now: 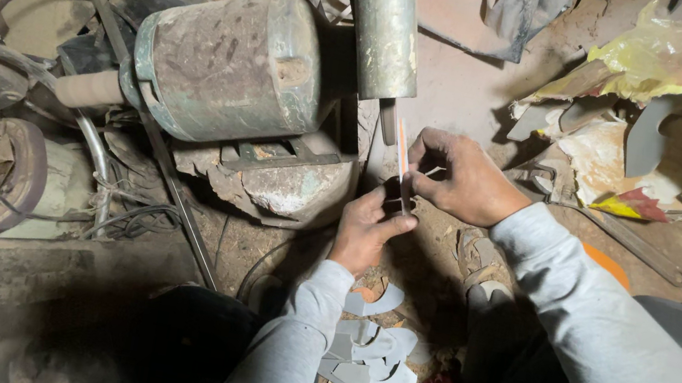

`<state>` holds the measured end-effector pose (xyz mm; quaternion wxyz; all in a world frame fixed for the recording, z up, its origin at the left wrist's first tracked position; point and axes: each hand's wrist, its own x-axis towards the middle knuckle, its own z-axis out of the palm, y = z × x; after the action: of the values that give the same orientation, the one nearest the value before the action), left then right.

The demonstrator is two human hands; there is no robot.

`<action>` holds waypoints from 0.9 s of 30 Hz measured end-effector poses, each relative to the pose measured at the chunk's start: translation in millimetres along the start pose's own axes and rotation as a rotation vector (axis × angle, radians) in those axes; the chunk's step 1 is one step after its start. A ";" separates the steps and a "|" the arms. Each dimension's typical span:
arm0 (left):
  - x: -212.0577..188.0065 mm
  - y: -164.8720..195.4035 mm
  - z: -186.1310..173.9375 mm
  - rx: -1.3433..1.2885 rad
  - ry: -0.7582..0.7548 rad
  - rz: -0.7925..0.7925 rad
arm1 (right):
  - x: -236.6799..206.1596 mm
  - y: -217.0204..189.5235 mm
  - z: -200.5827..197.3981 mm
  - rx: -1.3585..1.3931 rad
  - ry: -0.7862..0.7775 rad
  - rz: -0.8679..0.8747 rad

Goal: The person uses a bench grinder to smooth the edges of small white shoe sole pieces. They hold each piece with both hands, rotate it to grind different edges, and place finished pieces into a red crate below.

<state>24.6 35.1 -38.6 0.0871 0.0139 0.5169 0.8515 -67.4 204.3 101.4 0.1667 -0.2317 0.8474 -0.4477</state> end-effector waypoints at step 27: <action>-13.0 60.3 20.4 -0.096 -0.098 -0.256 | -5.3 9.1 -51.8 -0.130 -0.064 -0.001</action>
<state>31.7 23.8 25.0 0.2209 -0.0149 0.4682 0.8554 -90.6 247.0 122.4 0.1782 -0.2566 0.8687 -0.3843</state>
